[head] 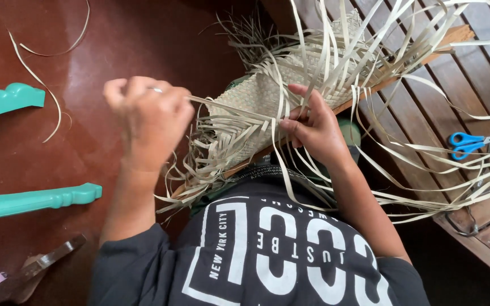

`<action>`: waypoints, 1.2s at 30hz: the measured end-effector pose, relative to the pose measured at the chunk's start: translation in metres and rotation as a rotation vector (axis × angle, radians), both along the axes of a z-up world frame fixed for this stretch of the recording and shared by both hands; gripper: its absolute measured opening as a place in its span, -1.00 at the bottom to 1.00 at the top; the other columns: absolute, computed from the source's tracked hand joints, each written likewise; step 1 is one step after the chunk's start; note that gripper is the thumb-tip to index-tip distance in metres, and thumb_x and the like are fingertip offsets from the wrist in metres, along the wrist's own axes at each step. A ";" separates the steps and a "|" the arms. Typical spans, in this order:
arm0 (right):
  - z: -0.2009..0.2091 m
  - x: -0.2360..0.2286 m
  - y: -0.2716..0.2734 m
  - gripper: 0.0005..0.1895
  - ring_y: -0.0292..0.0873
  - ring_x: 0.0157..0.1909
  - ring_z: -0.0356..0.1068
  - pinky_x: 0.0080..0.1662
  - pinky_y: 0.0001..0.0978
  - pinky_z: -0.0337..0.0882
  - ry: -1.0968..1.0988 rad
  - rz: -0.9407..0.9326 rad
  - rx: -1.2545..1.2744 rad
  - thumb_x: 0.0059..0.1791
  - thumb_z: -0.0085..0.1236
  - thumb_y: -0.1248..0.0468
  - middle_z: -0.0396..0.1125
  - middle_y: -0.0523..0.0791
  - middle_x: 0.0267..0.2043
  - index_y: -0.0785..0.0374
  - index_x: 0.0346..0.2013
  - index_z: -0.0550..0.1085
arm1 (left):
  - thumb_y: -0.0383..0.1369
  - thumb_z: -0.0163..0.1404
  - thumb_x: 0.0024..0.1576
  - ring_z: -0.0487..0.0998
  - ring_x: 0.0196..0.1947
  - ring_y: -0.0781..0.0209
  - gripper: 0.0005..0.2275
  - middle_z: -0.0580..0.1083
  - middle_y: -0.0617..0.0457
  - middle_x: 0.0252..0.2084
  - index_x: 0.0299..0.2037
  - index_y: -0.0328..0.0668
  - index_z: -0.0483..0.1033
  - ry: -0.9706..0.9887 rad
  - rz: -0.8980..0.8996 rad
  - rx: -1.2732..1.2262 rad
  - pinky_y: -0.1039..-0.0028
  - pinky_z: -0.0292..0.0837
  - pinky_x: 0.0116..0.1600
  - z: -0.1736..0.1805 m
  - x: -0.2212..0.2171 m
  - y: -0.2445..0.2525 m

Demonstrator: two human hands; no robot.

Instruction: Weaving dried plant fibers into a craft item

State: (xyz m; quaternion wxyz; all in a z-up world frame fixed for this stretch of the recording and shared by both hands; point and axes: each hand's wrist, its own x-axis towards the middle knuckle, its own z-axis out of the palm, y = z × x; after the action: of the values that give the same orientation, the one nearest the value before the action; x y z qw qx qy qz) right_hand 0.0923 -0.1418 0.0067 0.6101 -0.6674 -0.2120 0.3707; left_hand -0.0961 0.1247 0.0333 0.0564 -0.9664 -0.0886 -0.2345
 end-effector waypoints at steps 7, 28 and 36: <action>0.008 0.019 0.004 -0.25 -0.17 -0.61 0.37 -0.58 -0.46 0.35 -0.036 0.029 0.053 -0.07 0.27 0.53 0.39 0.02 -0.34 0.24 0.38 0.22 | -0.44 0.18 0.02 0.45 -0.05 0.13 -0.80 0.50 0.15 -0.17 -0.16 0.05 0.62 -0.095 -0.039 -0.114 -0.04 0.11 0.21 0.011 0.040 -0.049; 0.025 0.029 -0.011 -0.81 0.15 -0.39 0.42 -0.29 0.03 0.46 -1.020 0.260 -0.800 0.00 0.07 0.10 0.34 -0.06 -0.49 0.09 -0.37 0.54 | -0.33 0.11 0.17 0.48 -0.38 0.01 -0.84 0.31 0.10 -0.43 -0.39 -0.07 0.38 -0.011 -0.360 -0.879 0.29 0.45 -0.25 -0.044 0.072 -0.124; 0.026 0.044 0.014 -0.66 0.32 -0.45 0.45 -0.37 0.22 0.47 -1.082 0.512 -0.919 -0.06 -0.05 0.14 0.37 0.13 -0.60 0.34 -0.47 0.56 | -0.37 0.21 0.07 0.47 -0.17 -0.01 -0.80 0.36 0.06 -0.19 -0.18 -0.08 0.45 -0.296 -0.382 -0.653 0.23 0.49 -0.06 -0.022 0.065 -0.140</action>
State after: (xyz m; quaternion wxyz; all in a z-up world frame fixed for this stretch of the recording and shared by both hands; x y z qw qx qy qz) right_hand 0.1362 -0.1278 0.0331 -0.0241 -0.8734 -0.4548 0.1726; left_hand -0.0316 -0.0151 0.0113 -0.3117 -0.8884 0.0156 -0.3366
